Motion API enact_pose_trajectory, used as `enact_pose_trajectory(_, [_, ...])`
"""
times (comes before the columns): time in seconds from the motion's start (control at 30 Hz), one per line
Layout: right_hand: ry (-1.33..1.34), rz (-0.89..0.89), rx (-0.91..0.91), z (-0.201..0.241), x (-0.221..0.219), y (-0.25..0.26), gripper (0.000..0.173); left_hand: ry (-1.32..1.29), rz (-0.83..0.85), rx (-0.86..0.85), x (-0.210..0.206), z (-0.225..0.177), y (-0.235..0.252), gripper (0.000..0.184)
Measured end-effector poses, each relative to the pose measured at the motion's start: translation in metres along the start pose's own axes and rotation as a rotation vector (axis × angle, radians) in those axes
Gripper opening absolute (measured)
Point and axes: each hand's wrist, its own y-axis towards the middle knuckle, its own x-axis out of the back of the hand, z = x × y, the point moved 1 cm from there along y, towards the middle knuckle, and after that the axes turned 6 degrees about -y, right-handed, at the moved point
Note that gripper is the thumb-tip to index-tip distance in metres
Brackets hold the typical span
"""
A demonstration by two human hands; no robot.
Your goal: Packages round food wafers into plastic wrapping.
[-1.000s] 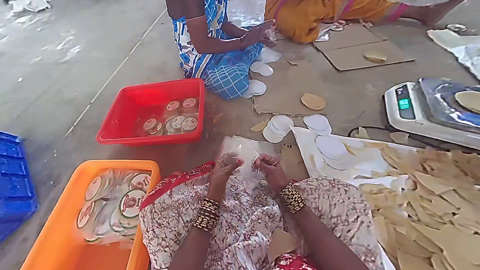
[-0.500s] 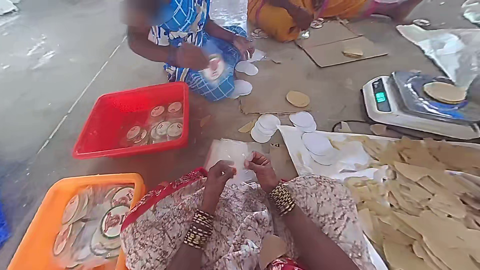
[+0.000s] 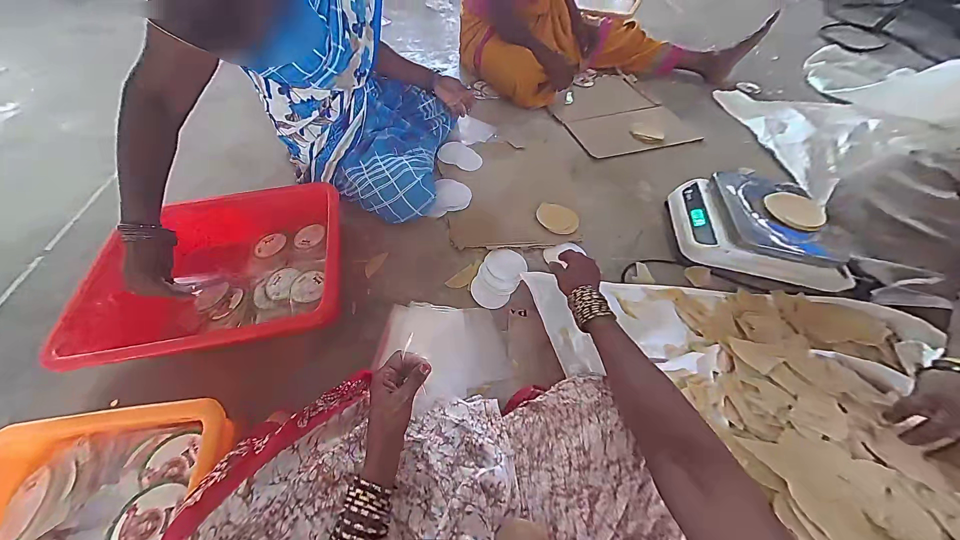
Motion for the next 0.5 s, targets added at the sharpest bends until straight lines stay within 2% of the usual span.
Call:
enact_pose_trajectory(0.1, [-0.19, 0.082, -0.016, -0.01, -0.013, 0.019, 0.046, 0.003, -0.003, 0.025, 0.0, 0.001, 0.0, 0.005])
enact_pose_trajectory(0.2, [-0.359, 0.06, 0.003, -0.006, -0.02, 0.022, 0.026, -0.003, 0.0, 0.034, 0.0, 0.003, 0.0, 0.004])
enact_pose_trajectory(0.27, [-0.395, 0.052, 0.005, -0.007, -0.02, 0.023, 0.021, -0.005, 0.002, 0.045, 0.0, 0.003, 0.0, 0.005])
enact_pose_trajectory(0.3, [-0.375, 0.053, 0.017, -0.009, -0.018, 0.025, 0.024, -0.007, 0.004, 0.05, -0.001, 0.003, 0.0, 0.006])
enact_pose_trajectory(0.4, [-0.3, 0.108, 0.083, -0.009, -0.009, 0.027, 0.049, -0.011, 0.015, 0.056, -0.003, 0.004, 0.001, 0.007])
enact_pose_trajectory(0.5, [-0.365, 0.09, 0.149, -0.006, -0.017, 0.024, 0.035, 0.017, 0.016, 0.069, -0.003, 0.003, 0.001, 0.006])
